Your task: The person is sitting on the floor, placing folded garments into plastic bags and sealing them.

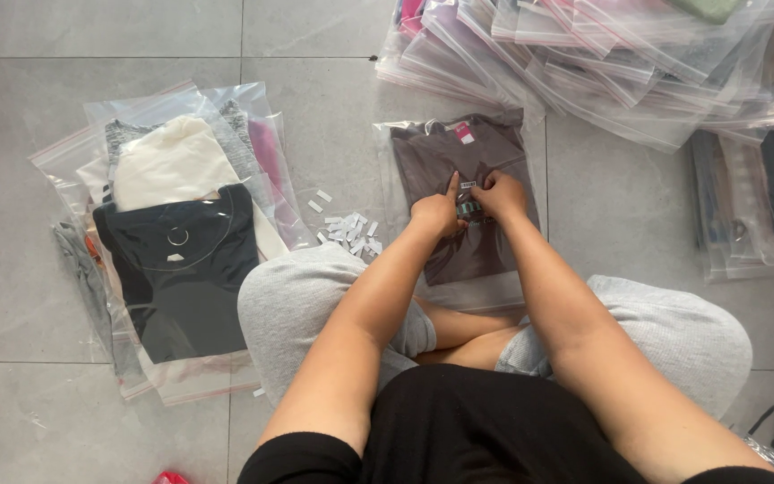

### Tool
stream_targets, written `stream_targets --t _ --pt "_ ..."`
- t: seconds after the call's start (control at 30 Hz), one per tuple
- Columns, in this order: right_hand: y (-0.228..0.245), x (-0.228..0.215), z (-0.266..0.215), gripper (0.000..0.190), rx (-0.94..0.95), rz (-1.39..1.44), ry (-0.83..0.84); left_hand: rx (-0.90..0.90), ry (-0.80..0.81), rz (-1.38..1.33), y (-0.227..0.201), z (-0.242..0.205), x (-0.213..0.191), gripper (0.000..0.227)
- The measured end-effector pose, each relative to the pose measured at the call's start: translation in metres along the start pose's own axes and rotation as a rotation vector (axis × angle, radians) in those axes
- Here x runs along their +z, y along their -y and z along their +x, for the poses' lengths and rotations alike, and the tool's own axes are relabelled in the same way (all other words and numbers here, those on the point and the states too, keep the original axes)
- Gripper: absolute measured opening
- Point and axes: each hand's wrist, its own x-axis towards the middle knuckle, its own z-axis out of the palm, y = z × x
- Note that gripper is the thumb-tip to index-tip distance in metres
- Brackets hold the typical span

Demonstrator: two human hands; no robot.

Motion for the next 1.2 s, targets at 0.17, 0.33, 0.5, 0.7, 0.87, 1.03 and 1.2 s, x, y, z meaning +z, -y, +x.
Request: stream_targets --t 0.17,0.33,0.5,0.7,0.87,1.03,1.2 --pt "-0.001 0.003 0.000 0.023 0.001 -0.030 -0.021 -0.007 0.011 -0.001 0.000 0.002 0.001 0.113" --pt "0.035 -0.021 -0.027 0.039 0.019 -0.017 -0.012 -0.004 0.009 -0.002 0.000 0.001 0.002 0.112" --pt "0.025 -0.016 -0.020 0.037 0.026 -0.032 0.011 -0.006 0.014 -0.003 -0.001 -0.001 -0.001 0.114" --pt "0.018 -0.009 -0.015 0.033 0.025 -0.020 -0.019 -0.010 0.017 0.009 -0.003 -0.004 -0.005 0.114" --pt "0.012 -0.003 -0.009 0.025 0.026 -0.025 -0.036 0.000 -0.005 0.045 -0.004 -0.006 -0.006 0.112" --pt "0.012 -0.004 -0.008 0.026 0.033 -0.030 -0.041 0.080 -0.060 0.117 -0.010 0.001 -0.002 0.105" --pt "0.028 -0.017 -0.020 0.032 0.016 0.000 -0.011 0.112 -0.075 0.138 -0.003 0.008 0.010 0.096"
